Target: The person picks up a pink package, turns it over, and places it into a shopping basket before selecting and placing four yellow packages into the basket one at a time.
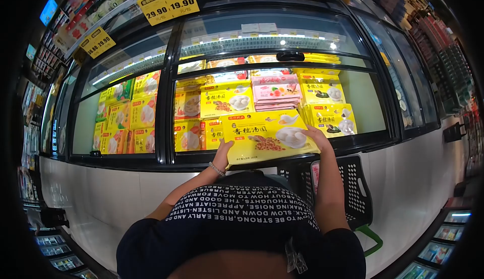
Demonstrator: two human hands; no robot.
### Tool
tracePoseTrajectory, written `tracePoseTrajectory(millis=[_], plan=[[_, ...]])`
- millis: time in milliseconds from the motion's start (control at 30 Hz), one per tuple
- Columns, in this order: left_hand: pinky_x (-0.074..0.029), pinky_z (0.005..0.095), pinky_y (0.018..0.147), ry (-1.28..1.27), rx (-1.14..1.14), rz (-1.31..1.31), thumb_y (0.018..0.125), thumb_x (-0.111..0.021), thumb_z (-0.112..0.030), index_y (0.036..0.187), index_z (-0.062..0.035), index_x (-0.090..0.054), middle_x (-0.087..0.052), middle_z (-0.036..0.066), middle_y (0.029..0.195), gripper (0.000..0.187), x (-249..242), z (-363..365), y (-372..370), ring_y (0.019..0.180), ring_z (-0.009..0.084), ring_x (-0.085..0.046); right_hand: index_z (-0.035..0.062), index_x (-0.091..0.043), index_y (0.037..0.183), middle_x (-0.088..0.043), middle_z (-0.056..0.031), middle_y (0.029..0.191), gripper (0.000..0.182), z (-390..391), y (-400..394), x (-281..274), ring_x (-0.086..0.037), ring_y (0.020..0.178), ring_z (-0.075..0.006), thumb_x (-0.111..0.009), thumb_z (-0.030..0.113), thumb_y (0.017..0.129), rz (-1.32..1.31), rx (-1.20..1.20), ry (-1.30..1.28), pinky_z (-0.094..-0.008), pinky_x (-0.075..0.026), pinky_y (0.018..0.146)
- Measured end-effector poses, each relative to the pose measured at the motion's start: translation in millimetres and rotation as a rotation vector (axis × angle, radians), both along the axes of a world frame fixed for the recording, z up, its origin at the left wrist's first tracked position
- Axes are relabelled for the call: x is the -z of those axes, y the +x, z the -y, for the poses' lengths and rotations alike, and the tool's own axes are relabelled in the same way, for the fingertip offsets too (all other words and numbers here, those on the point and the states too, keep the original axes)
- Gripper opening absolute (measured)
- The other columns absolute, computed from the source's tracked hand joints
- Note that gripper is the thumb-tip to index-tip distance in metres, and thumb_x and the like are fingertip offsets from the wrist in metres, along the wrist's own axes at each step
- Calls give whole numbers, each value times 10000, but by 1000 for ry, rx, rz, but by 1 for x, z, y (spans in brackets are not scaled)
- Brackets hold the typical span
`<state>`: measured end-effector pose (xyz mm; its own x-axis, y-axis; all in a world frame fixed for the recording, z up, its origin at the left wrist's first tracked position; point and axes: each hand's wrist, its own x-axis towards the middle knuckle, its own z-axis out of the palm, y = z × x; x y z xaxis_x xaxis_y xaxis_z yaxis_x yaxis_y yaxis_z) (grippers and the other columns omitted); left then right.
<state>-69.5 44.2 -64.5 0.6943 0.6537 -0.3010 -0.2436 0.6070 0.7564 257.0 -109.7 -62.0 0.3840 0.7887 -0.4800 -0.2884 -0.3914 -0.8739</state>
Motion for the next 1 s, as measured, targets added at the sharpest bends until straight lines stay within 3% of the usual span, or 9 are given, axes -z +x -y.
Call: tracePoseTrajectory(millis=[133, 333, 500, 533, 633, 733, 833, 933, 1000], plan=[[-354, 272, 891, 21, 13, -12, 857, -445, -151, 1272, -5, -300, -443, 122, 1188, 463, -7, 1, -1, 1061, 184, -435, -63, -416, 1224, -551, -107, 1107, 545, -1, -5, -11, -544, 950, -136, -615, 176, 776, 30, -1, -7, -230, -431, 809], [-321, 273, 927, 303, -223, -18, 855, -401, -108, 1301, -38, -288, -358, 145, 1271, 465, -29, 12, 8, 1122, 200, -374, -49, -418, 1231, -526, -114, 1152, 531, -1, 0, -10, -512, 1015, -149, -593, 176, 782, 97, -49, -47, -236, -390, 869], [-354, 276, 893, 355, -2, -52, 876, -344, -119, 1190, -51, -410, -444, 127, 1148, 328, -20, 5, -4, 1048, 179, -435, -8, -406, 1257, -500, -116, 1166, 515, 0, 0, -2, -483, 1028, -156, -540, 169, 792, 142, -38, 1, -233, -360, 893], [-362, 277, 885, 316, 17, -25, 883, -334, -126, 1161, -50, -433, -461, 122, 1119, 305, -18, 4, -4, 1029, 173, -449, 22, -477, 1188, -540, -112, 1087, 432, -1, 0, -1, -535, 947, -177, -537, 150, 780, 255, -31, 50, -256, -427, 826], [-391, 271, 846, 406, -23, -38, 899, -320, -161, 1092, -50, -457, -493, 108, 1045, 262, -25, 8, -4, 968, 151, -481, 30, -540, 1080, -570, -107, 1007, 319, 1, 2, 1, -573, 873, -199, -531, 161, 789, -199, 78, 5, -289, -481, 753], [-416, 237, 791, 278, -64, 38, 912, -297, -213, 1069, -58, -467, -498, 110, 1049, 278, -16, 8, -4, 906, 154, -516, 38, -582, 958, -590, -109, 933, 223, 1, -1, -4, -591, 827, -212, -523, 191, 806, -337, 140, 11, -315, -500, 732], [-480, 261, 701, 208, -84, 91, 917, -287, -275, 1084, -71, -447, -500, 128, 1063, 308, 1, 5, -4, 874, 199, -558, 34, -601, 905, -605, -99, 886, 216, 0, -6, -9, -595, 777, -193, -503, 211, 828, -376, 201, 48, -298, -503, 673], [-517, 369, 649, 39, 13, 171, 909, -289, -326, 1092, -80, -432, -512, 155, 1057, 338, -13, 9, -7, 892, 281, -572, 40, -604, 902, -613, -99, 856, 295, 4, -3, -3, -601, 775, -217, -469, 298, 856, -381, 180, 102, -345, -510, 661], [-523, 364, 582, 68, -34, 147, 906, -291, -341, 1104, -84, -414, -518, 177, 1047, 346, -15, 11, -4, 810, 308, -589, 45, -603, 904, -614, -96, 868, 355, 4, -3, -2, -601, 789, -227, -431, 353, 873, -322, 181, 79, -373, -508, 669]])
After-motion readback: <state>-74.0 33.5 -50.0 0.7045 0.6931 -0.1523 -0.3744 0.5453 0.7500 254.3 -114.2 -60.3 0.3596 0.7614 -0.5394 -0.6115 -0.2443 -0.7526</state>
